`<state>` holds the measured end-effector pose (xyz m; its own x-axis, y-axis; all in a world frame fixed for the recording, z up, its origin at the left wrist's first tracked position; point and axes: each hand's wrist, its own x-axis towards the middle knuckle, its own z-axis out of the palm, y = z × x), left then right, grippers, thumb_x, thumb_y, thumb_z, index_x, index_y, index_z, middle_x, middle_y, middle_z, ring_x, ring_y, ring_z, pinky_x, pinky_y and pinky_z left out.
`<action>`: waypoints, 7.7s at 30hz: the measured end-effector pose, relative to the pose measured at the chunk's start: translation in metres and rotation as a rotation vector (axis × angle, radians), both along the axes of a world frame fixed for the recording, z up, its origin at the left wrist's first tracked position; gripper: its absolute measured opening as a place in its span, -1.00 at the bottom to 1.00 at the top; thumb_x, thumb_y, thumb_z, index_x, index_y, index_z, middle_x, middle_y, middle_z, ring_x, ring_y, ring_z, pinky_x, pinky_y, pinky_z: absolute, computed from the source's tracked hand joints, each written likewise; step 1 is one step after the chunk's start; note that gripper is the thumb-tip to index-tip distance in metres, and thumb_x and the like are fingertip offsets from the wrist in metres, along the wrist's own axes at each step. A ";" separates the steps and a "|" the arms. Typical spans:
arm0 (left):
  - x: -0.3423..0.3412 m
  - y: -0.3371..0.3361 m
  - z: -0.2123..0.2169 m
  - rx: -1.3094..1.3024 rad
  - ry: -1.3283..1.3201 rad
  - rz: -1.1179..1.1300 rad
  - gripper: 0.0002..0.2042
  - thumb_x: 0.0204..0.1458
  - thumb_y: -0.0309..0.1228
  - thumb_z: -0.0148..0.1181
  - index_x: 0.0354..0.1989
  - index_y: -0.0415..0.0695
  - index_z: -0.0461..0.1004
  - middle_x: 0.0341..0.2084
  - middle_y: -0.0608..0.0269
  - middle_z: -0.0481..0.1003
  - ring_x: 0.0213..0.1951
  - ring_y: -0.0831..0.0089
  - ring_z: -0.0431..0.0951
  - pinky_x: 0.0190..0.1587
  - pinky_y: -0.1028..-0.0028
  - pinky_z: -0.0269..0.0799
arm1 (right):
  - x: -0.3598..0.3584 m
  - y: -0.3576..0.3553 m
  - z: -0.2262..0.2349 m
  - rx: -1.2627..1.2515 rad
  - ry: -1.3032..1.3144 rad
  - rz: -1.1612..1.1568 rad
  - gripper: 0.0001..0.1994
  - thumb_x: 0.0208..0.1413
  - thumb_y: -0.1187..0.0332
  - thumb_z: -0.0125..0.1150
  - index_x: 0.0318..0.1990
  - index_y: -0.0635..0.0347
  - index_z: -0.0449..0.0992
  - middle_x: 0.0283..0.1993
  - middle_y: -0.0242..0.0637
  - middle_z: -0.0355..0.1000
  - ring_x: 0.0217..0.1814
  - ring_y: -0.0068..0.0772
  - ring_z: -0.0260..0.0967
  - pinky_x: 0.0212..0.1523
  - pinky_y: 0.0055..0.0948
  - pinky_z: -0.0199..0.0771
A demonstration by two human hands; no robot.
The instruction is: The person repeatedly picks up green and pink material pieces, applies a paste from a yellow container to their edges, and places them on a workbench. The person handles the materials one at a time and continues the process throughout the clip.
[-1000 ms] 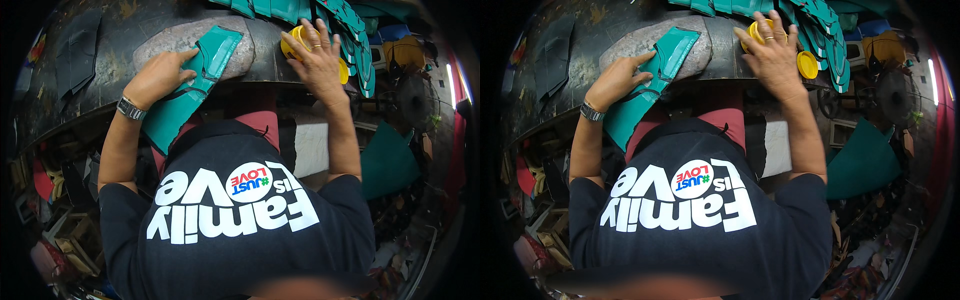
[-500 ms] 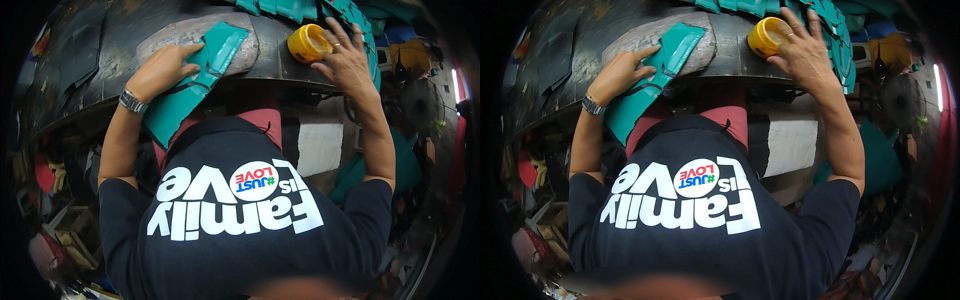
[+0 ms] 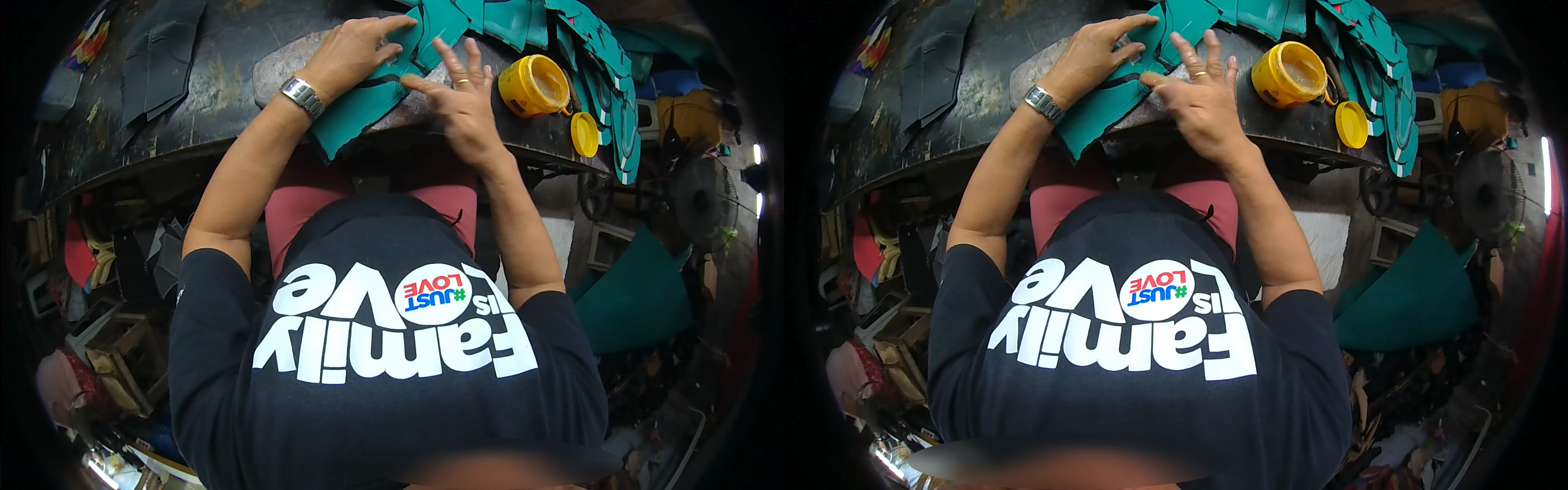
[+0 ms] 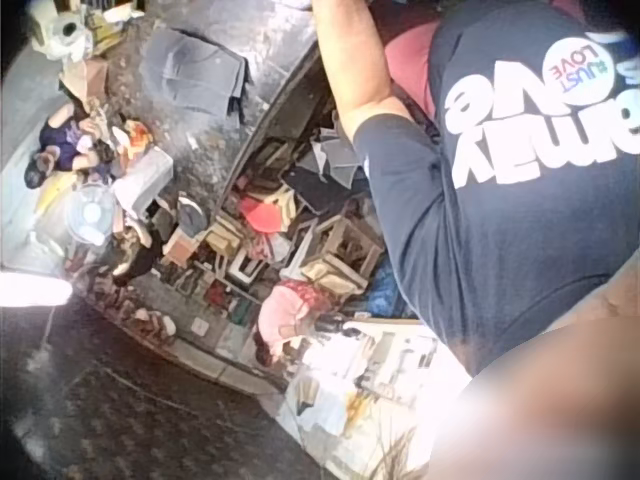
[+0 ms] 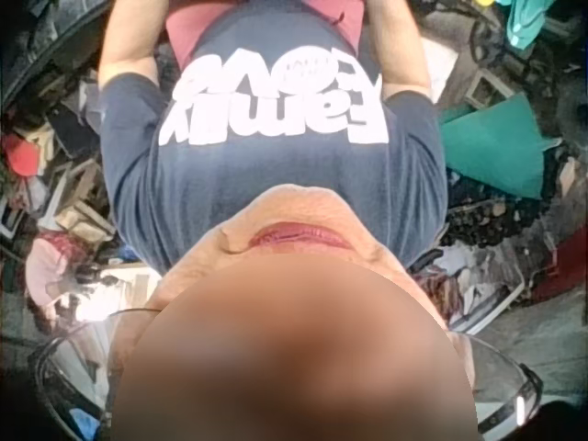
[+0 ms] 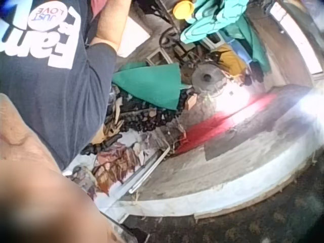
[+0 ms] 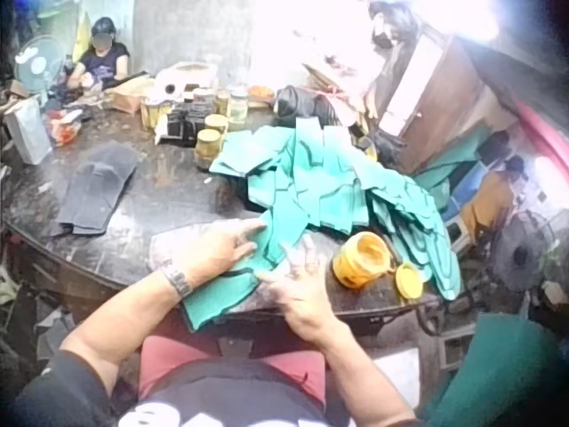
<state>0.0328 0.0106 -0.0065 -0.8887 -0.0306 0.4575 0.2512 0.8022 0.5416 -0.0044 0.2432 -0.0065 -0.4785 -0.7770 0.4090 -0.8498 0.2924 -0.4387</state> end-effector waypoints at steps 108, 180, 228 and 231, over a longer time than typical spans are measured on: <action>0.000 -0.007 -0.024 0.244 0.172 0.030 -0.50 -0.01 -0.55 0.24 0.19 -0.18 0.42 0.12 -0.02 0.41 0.17 0.16 0.45 0.22 0.33 0.37 | 0.046 0.010 0.002 -0.033 -0.335 0.095 -0.58 0.28 -0.19 -0.07 0.02 -0.34 0.65 0.46 -0.16 0.16 0.60 0.11 -0.29 0.41 0.43 -0.61; 0.054 -0.045 -0.005 0.241 -0.164 -0.183 -0.34 -0.11 -0.50 0.08 0.31 -0.20 0.32 0.28 0.00 0.35 0.35 0.14 0.28 0.41 0.32 0.09 | 0.065 -0.024 0.021 0.062 0.116 0.340 -0.49 -0.03 0.52 0.23 0.12 -0.22 0.56 0.00 -0.14 0.34 0.04 -0.07 0.31 0.20 -0.08 0.25; 0.082 -0.242 -0.011 -0.569 -0.260 1.079 -0.19 -0.07 -0.06 0.43 0.38 0.09 0.20 0.37 0.04 0.17 0.43 0.03 0.04 0.30 -0.16 0.11 | 0.012 -0.017 -0.031 -0.484 -0.067 -0.289 -0.42 0.03 0.57 0.25 0.27 0.30 0.34 0.09 -0.07 0.38 -0.09 -0.23 0.42 0.01 -0.33 0.45; 0.077 -0.243 -0.006 -0.581 -0.291 1.075 -0.22 -0.08 -0.05 0.44 0.33 0.01 0.26 0.33 0.03 0.21 0.40 0.02 0.10 0.29 -0.18 0.12 | 0.016 -0.018 -0.025 -0.420 -0.046 -0.302 -0.40 0.03 0.55 0.28 0.30 0.27 0.33 0.05 -0.09 0.39 -0.08 -0.24 0.43 0.01 -0.35 0.45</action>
<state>0.1100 -0.2321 -0.0127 -0.6096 -0.6608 0.4379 -0.7457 0.6654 -0.0341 0.0116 0.2255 -0.0312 -0.6806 -0.3753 0.6293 -0.7321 0.3125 -0.6054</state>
